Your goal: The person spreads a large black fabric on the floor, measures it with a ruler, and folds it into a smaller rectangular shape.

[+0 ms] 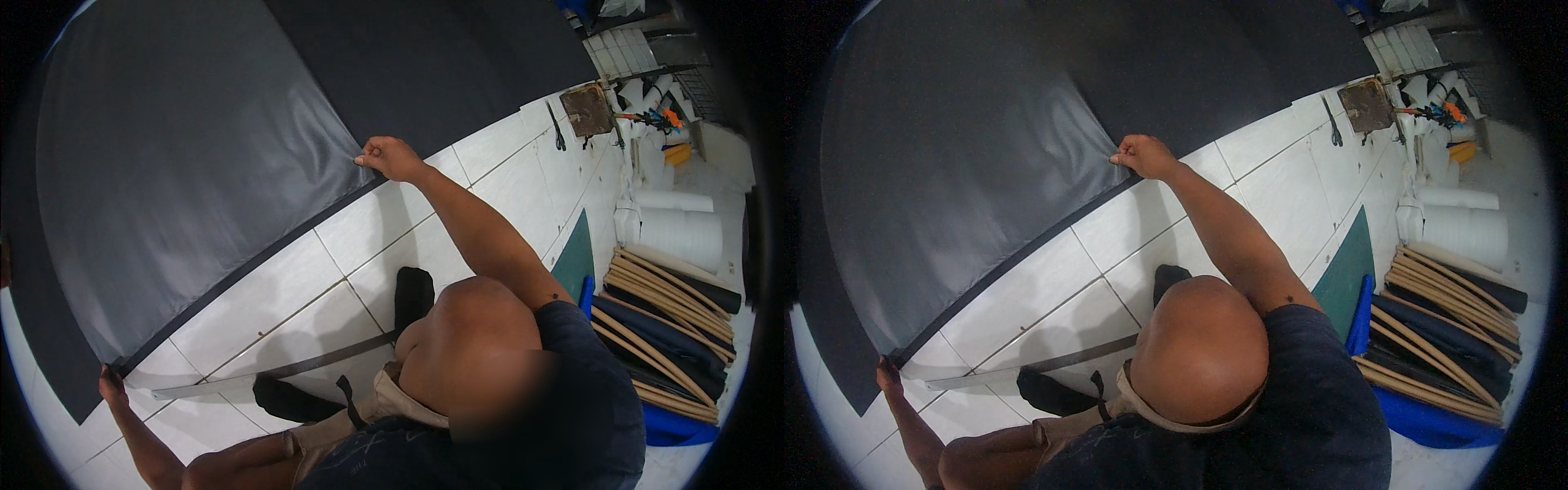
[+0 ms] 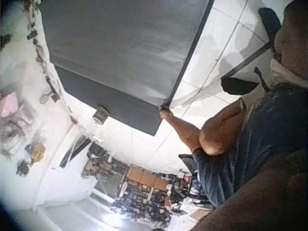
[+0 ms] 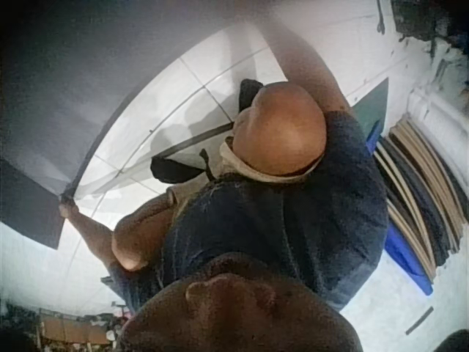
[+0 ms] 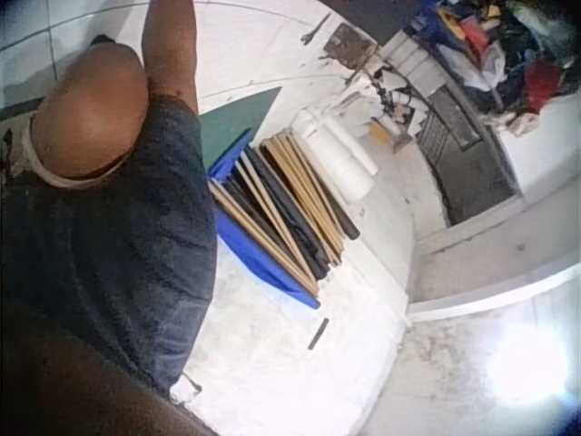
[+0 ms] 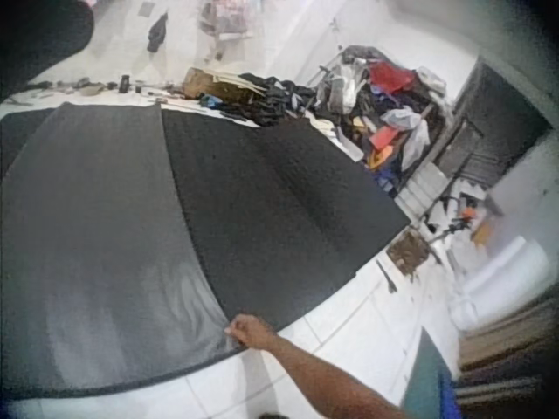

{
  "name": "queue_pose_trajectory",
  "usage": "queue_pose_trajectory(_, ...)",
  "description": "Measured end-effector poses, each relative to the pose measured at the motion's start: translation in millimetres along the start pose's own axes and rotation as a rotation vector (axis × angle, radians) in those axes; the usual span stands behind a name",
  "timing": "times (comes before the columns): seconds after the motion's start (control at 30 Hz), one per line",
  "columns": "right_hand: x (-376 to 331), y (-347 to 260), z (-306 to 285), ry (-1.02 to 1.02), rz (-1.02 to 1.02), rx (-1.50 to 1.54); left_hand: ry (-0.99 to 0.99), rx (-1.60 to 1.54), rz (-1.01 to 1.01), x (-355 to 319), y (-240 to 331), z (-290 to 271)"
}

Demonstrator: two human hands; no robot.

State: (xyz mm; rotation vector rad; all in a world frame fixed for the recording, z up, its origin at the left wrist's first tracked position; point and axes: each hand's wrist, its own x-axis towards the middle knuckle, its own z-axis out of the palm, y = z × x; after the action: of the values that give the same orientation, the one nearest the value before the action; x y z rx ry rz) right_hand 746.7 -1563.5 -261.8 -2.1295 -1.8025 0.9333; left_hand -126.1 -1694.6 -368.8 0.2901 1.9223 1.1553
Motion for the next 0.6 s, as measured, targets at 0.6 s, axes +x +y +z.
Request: queue_pose_trajectory(0.6, -29, 8, 4, 0.107, -0.240, -0.068, 0.159, -0.085, 0.144, -37, 9, 42)
